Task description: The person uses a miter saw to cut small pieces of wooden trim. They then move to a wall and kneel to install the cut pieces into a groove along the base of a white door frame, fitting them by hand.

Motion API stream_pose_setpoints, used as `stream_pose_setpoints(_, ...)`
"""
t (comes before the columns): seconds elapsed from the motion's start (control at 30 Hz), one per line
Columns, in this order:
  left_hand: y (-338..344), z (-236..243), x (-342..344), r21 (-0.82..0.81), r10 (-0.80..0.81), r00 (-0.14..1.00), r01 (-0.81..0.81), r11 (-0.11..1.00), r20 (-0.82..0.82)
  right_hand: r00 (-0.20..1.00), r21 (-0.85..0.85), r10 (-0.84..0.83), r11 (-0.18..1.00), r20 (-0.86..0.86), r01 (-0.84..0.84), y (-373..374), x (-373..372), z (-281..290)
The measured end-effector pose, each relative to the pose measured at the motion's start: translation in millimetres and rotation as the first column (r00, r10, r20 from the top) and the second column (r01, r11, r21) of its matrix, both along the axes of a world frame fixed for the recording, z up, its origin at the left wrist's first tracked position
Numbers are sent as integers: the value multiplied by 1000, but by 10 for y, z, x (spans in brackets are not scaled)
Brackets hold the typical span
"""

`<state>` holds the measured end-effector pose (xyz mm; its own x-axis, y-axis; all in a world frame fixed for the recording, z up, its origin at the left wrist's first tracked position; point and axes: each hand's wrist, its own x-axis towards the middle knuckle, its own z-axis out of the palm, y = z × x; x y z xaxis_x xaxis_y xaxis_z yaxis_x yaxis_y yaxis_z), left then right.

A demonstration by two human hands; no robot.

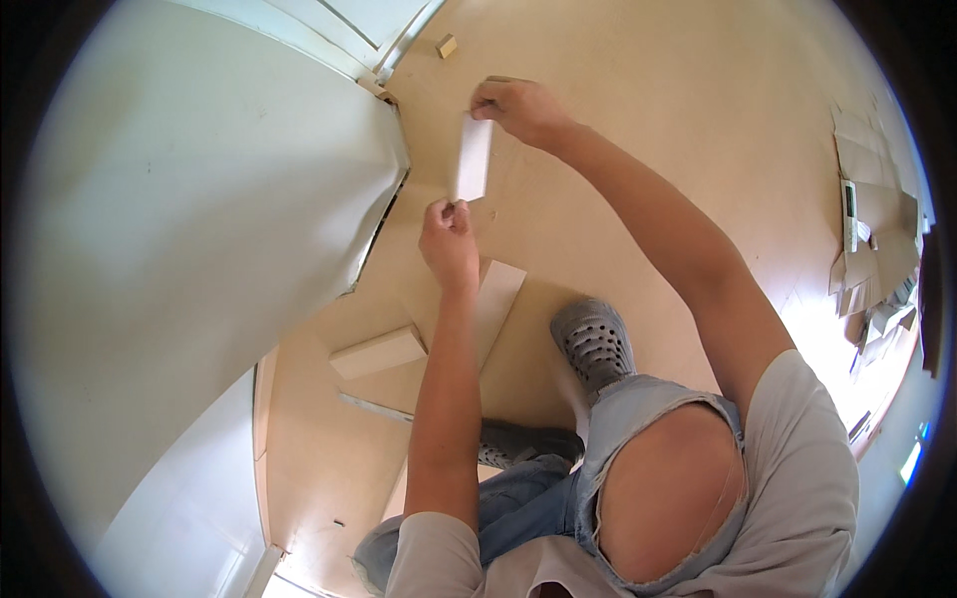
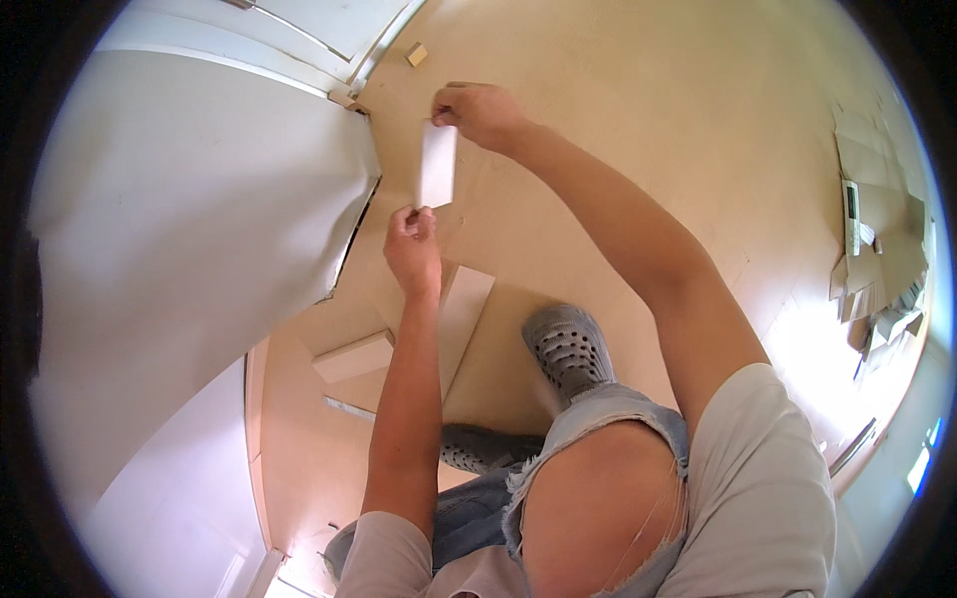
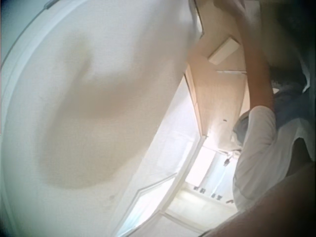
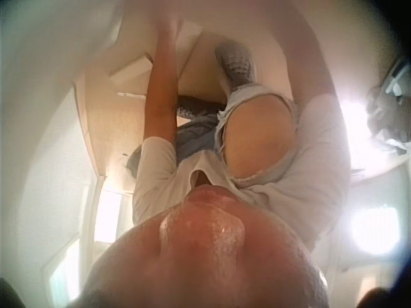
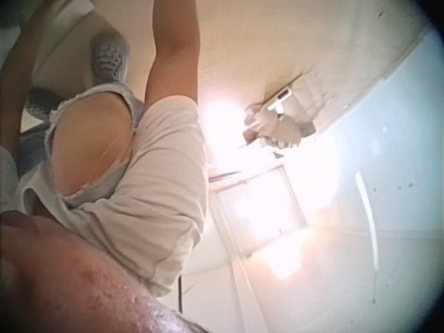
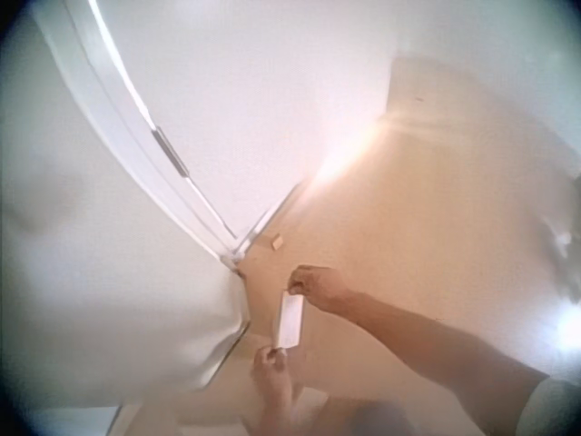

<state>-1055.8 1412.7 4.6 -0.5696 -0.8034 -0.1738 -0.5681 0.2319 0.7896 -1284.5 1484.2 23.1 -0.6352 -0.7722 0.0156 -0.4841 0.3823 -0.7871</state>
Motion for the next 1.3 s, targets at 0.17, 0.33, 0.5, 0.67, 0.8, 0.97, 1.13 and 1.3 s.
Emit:
stream_pose_setpoints(0.17,-323,73,-204,-161,173,980,-187,969,-102,990,15,-51,999,130,50,-676,45,-149)
stream_pose_setpoints(0.33,-411,-6,-328,-232,230,963,-257,938,-138,971,66,-117,992,208,106,-1012,179,-132)
stream_pose_setpoints(0.5,-395,-107,-399,-228,212,969,-236,944,-128,966,-3,-156,987,208,160,-1131,264,-267)
stream_pose_setpoints(0.67,-474,-307,-366,-354,142,988,-154,923,-60,968,3,-157,987,198,160,-1162,343,-245)
stream_pose_setpoints(0.8,-510,-394,-380,-474,115,991,-132,870,-65,965,-39,-169,983,201,180,-1190,368,-297)
stream_pose_setpoints(0.97,-550,-465,-353,-557,82,997,-73,828,-9,981,-101,-133,984,143,148,-1189,337,-305)
stream_pose_setpoints(1.13,-572,-545,-375,-696,36,998,4,718,43,999,-123,-41,992,-2,41,-1187,216,-362)
stream_pose_setpoints(1.3,-568,-536,-376,-715,28,998,23,699,59,1000,-85,16,996,-19,-17,-1180,156,-354)
